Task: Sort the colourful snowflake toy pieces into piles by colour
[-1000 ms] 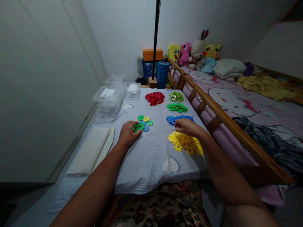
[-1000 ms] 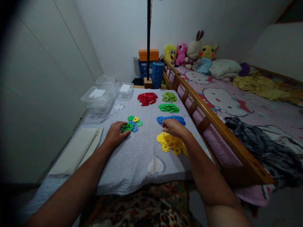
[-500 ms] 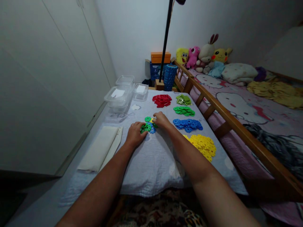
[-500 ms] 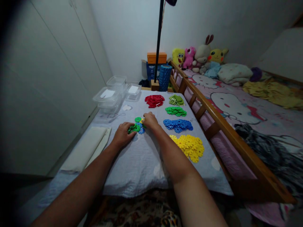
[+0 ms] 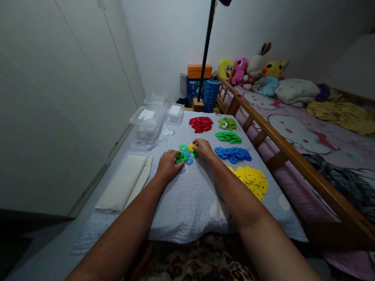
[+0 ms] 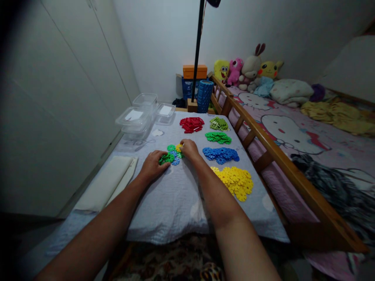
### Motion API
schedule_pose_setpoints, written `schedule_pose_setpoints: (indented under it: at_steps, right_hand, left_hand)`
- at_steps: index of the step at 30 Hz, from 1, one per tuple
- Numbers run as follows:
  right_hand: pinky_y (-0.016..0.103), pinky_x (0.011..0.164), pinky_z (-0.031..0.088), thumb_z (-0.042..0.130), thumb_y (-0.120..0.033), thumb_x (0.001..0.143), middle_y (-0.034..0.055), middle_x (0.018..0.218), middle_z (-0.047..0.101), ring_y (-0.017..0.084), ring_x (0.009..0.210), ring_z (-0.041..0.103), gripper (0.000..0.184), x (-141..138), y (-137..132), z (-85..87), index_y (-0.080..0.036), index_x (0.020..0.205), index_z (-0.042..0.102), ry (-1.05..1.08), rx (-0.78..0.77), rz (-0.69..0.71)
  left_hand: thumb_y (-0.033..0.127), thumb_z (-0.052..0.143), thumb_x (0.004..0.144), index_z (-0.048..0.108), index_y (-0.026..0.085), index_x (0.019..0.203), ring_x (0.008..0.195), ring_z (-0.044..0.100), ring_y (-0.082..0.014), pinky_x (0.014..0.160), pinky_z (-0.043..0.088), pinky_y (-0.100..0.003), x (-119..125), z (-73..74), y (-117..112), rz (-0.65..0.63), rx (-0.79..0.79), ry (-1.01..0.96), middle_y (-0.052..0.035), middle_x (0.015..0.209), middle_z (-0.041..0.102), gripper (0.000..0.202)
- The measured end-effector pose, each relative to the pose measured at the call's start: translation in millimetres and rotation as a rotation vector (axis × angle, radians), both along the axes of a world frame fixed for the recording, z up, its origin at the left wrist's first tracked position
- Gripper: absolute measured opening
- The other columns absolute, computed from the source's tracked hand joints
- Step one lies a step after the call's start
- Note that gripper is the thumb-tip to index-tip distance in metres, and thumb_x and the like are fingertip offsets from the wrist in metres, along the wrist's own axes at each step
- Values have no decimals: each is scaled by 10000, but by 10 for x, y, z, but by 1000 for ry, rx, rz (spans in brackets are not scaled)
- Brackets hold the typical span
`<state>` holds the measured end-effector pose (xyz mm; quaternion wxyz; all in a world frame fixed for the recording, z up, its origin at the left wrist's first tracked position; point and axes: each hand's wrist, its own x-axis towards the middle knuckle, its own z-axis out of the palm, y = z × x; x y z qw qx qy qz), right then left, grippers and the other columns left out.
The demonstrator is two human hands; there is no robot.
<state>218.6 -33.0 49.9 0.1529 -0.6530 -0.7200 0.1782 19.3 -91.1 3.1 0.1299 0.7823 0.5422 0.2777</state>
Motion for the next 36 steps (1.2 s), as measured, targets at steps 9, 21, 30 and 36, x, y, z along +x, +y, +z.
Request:
schedule_pose_setpoints:
  at_steps: [9, 21, 30, 36]
  right_hand:
    - [235, 693, 451, 621, -208, 792, 22, 827, 714, 144, 754, 620, 213, 692, -502, 335, -152, 963, 736, 330, 7, 37]
    - [272, 667, 464, 625, -364, 720, 16, 789, 683, 179, 733, 607, 224, 1934, -1524, 262, -192, 854, 676, 416, -89, -207]
    - [260, 641, 439, 558, -319, 734, -5, 759, 646, 175, 716, 595, 187, 1992, -1621, 116, -205, 847, 655, 349, -55, -224]
    - [257, 672, 435, 521, -207, 723, 29, 828, 661, 174, 764, 604, 142, 1963, -1582, 59, -196, 807, 635, 136, 7, -234]
  left_hand:
    - [400, 706, 805, 680, 227, 1159, 1121, 622, -299, 1019, 488, -454, -20, -22, 15, -3, -3, 6, -106, 1181, 693, 395]
    - [420, 674, 818, 673, 197, 1165, 1110, 626, -305, 1029, 486, -463, -41, -29, 39, -22, -19, 14, -125, 1172, 692, 412]
    - [437, 671, 807, 680, 204, 1136, 1096, 632, -305, 1019, 494, -460, -48, -14, 36, -16, -11, -3, -122, 1160, 698, 404]
    - [427, 676, 801, 684, 201, 1128, 1098, 635, -301, 1028, 494, -452, -51, -17, 43, -22, -17, -26, -116, 1136, 695, 397]
